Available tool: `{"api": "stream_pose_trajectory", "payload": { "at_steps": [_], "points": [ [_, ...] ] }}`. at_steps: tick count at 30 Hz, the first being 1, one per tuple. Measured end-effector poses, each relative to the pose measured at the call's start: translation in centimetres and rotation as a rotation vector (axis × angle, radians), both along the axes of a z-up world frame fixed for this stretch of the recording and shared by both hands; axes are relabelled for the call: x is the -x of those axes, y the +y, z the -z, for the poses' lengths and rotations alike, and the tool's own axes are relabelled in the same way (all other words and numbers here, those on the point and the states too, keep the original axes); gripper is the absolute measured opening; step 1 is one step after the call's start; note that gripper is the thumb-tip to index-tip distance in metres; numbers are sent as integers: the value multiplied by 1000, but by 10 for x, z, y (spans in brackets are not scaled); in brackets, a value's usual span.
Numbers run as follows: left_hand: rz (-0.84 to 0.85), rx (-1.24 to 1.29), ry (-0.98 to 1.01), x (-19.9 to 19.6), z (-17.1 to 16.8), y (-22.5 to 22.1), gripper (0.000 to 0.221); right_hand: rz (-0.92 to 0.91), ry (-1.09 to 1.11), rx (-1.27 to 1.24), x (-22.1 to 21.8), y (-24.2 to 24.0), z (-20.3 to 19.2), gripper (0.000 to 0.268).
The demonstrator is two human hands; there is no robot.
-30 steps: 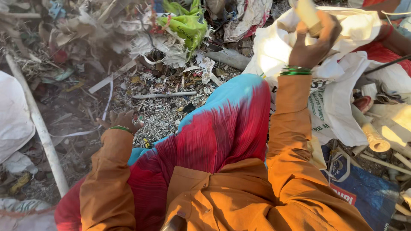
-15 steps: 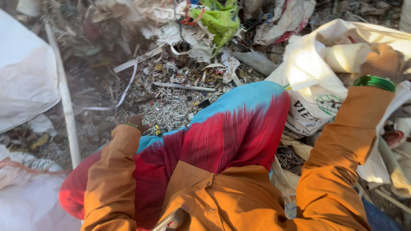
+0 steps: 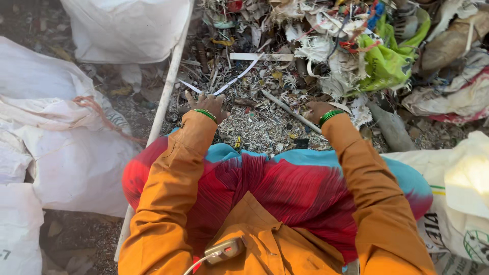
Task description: The person sits on the ground and sorts through a pile of waste materials, picking up and inspecting plastic tubes, metal scraps, and paper before placing them into a large white bag.
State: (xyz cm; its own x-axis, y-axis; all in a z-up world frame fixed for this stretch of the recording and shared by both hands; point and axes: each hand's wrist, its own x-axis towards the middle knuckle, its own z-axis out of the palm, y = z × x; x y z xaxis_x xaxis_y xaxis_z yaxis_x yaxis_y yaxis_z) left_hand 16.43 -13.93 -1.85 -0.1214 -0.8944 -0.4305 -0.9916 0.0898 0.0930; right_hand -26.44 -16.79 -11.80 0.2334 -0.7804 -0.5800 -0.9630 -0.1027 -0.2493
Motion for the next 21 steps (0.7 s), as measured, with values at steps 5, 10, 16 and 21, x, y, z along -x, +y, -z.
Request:
{"api": "stream_pose_trajectory", "payload": {
  "at_steps": [5, 10, 16, 21],
  "points": [
    [-65, 85, 38, -23, -32, -14, 69, 92, 177, -63, -88, -19, 128, 48],
    [-30, -34, 3, -19, -40, -10, 69, 151, 303, 154, -134, -32, 164, 37],
    [-55, 234, 38, -39, -66, 0, 74, 189, 186, 230, -154, -46, 95, 53],
    [-148, 340, 23, -52, -97, 3, 74, 255, -421, 726, -199, -56, -41, 33]
  ]
}}
